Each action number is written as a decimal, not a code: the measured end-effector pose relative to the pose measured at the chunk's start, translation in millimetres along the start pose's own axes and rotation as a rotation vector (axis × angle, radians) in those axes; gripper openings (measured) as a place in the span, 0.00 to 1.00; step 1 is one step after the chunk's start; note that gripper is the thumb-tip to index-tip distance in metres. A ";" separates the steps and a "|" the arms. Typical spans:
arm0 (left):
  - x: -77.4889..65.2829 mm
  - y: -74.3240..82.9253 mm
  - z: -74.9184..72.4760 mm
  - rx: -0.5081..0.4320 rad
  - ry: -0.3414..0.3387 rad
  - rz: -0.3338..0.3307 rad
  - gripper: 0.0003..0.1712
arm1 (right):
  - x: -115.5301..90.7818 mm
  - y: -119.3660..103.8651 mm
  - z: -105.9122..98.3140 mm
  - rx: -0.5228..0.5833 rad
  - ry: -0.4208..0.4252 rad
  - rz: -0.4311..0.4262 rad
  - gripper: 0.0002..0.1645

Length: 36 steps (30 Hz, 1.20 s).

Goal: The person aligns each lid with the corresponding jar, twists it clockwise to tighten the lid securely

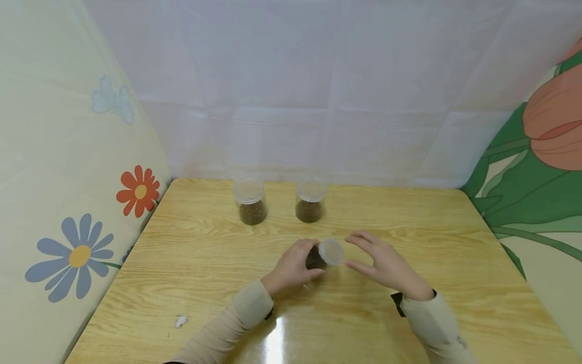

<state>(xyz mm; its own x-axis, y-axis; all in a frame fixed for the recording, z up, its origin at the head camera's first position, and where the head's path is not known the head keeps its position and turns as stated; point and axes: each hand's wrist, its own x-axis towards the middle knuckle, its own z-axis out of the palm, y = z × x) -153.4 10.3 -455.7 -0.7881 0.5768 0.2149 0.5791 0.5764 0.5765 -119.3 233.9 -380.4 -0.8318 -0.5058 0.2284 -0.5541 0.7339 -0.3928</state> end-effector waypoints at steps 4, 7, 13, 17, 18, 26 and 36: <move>-0.3 -2.1 0.4 -0.052 0.014 0.001 0.34 | -8.9 3.4 -3.5 -0.008 0.017 0.024 0.28; -0.2 -2.8 0.9 -0.121 0.008 -0.008 0.34 | -15.2 6.6 -3.6 -0.013 0.027 0.047 0.27; 3.5 -4.1 3.3 -0.271 -0.015 -0.062 0.34 | -27.7 11.1 -4.8 -0.004 0.065 0.071 0.26; 7.5 -5.3 7.3 -0.317 -0.024 -0.093 0.35 | -34.3 13.8 -5.8 0.005 0.075 0.090 0.25; 8.5 -5.3 8.3 -0.328 -0.028 -0.098 0.35 | -35.7 14.2 -6.2 0.007 0.074 0.096 0.26; 17.9 -2.7 14.8 -0.371 -0.036 -0.118 0.36 | -42.3 17.4 -6.3 0.014 0.074 0.142 0.26; 36.2 5.0 25.1 -0.337 -0.030 -0.100 0.36 | -50.4 17.8 -7.9 0.022 0.085 0.193 0.25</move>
<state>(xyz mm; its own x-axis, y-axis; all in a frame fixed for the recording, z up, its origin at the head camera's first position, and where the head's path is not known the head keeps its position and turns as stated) -173.8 48.6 -464.8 -0.8282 0.5466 0.1236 0.3938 0.4106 0.8224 -87.4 276.1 -391.9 -0.9225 -0.3162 0.2216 -0.3846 0.8027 -0.4558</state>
